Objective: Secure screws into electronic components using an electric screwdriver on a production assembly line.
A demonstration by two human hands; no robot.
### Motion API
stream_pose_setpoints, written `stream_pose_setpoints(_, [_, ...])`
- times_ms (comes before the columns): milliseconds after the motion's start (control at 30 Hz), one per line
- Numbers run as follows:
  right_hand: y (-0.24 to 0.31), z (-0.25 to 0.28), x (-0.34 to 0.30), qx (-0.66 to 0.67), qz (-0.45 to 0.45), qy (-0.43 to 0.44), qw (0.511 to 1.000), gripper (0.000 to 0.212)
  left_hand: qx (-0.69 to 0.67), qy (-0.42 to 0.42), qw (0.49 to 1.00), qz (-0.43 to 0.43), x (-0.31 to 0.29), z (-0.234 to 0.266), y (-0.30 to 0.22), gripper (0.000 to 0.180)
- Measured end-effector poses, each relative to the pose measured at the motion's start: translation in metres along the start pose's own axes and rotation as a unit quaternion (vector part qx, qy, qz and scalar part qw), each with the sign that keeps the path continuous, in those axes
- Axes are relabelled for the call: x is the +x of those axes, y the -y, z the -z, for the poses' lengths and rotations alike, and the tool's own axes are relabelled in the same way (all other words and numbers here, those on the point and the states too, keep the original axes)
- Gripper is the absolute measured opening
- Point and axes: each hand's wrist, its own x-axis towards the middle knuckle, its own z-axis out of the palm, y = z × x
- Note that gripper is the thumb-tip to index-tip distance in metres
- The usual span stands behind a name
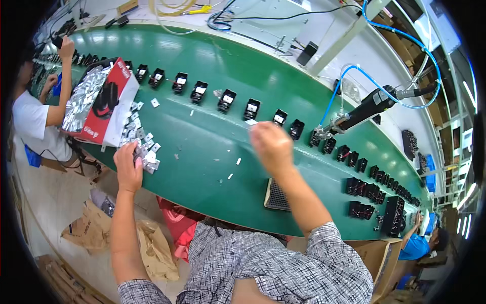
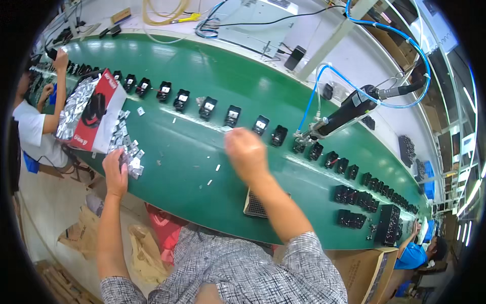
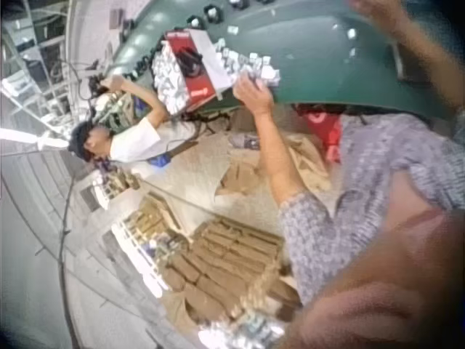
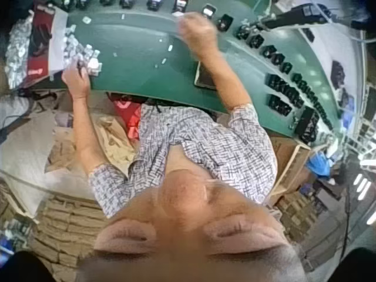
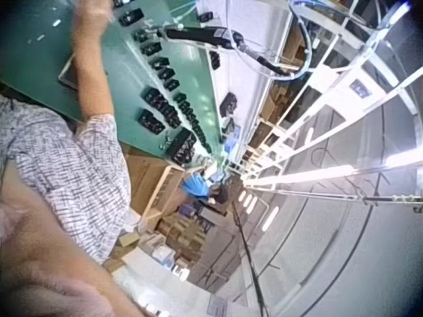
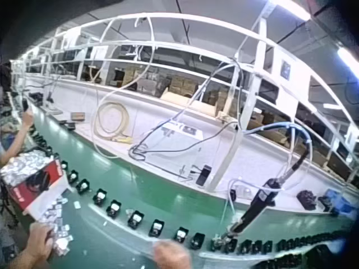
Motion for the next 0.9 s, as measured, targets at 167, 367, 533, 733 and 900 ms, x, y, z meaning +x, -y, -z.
stream_pose_setpoints(167, [-0.114, 0.044, -0.033, -0.177, -0.066, 0.036, 0.981, 0.007, -0.008, 0.009, 1.000, -0.009, 0.012, -0.004, -0.004, 0.055])
stream_pose_setpoints(367, [-0.149, 0.044, -0.055, -0.174, -0.099, 0.149, 0.968, 0.006, 0.000, 0.016, 1.000, -0.009, 0.009, -0.004, -0.002, 0.055])
stream_pose_setpoints(533, [-0.161, 0.033, -0.058, -0.183, -0.065, 0.146, 0.970, 0.009, 0.016, 0.014, 1.000, -0.010, 0.008, -0.006, -0.001, 0.056])
stream_pose_setpoints(733, [-0.169, 0.022, -0.056, -0.195, -0.092, 0.186, 0.959, 0.013, 0.017, 0.022, 1.000, 0.000, 0.007, -0.010, -0.001, 0.056])
stream_pose_setpoints(900, [-0.160, 0.012, -0.049, -0.172, -0.094, 0.137, 0.971, 0.016, 0.014, 0.034, 0.999, 0.022, 0.007, -0.007, 0.006, 0.056])
